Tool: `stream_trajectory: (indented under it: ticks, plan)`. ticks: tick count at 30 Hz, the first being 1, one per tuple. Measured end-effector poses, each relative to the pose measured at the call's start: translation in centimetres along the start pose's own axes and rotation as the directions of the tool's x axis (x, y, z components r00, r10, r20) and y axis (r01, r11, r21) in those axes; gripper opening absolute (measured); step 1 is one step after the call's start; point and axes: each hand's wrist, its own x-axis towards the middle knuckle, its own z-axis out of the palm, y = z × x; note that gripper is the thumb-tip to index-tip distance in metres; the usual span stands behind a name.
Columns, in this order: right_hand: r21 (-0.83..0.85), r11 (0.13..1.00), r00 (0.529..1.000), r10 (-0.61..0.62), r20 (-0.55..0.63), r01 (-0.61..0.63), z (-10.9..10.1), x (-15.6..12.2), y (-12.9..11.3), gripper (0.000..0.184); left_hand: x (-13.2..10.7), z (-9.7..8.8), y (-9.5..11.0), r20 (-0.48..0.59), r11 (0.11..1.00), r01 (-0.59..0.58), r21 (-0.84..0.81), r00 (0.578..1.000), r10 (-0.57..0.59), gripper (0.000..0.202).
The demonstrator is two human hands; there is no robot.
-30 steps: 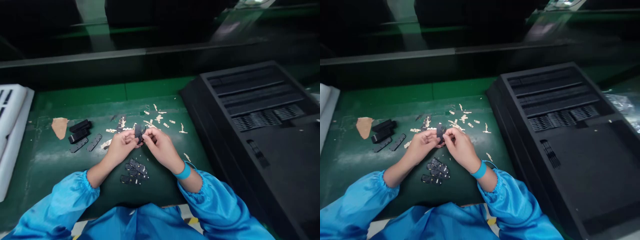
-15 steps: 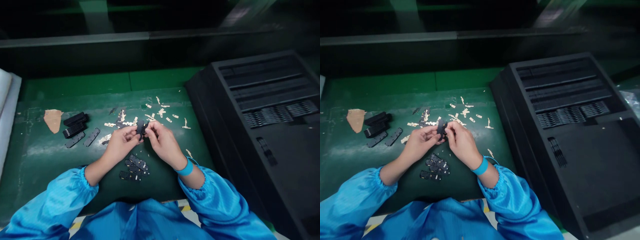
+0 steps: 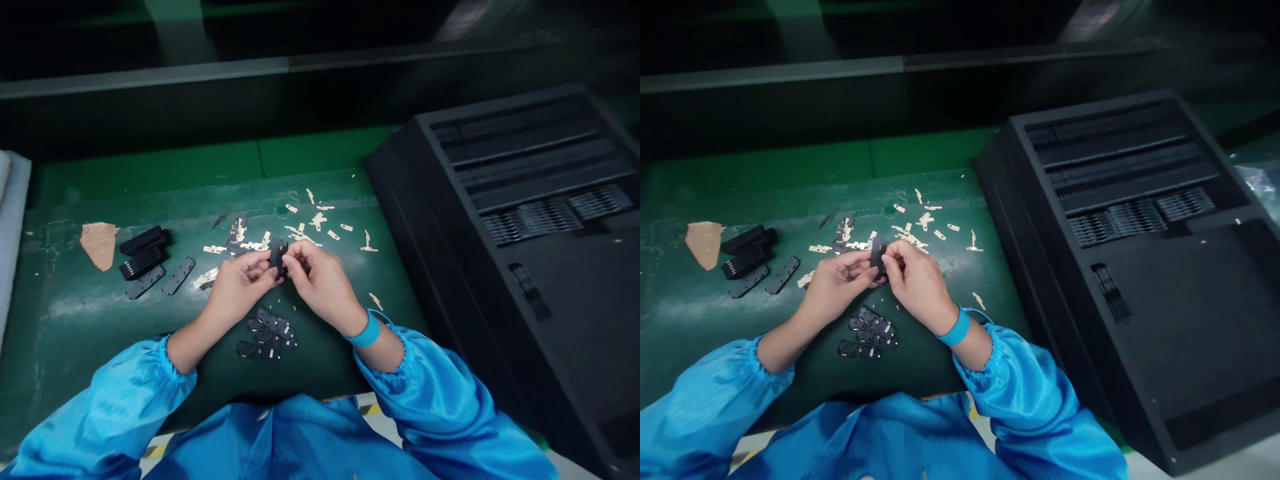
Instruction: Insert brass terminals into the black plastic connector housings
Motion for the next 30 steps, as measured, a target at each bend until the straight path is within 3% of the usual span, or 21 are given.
stream_trajectory:
  ticks: [7,30]
  plan:
    - [-0.003,1.000,1.000,0.010,0.017,-0.010,-0.06,0.00,0.05,0.011,0.01,0.01,-0.18,-0.009,0.999,-0.034,0.000,0.999,0.034,0.033]
    - [0.014,1.000,1.000,-0.008,0.015,0.008,-0.08,0.03,-0.07,0.011,-0.16,-0.07,0.29,0.021,1.000,0.007,-0.029,1.000,-0.007,0.035]
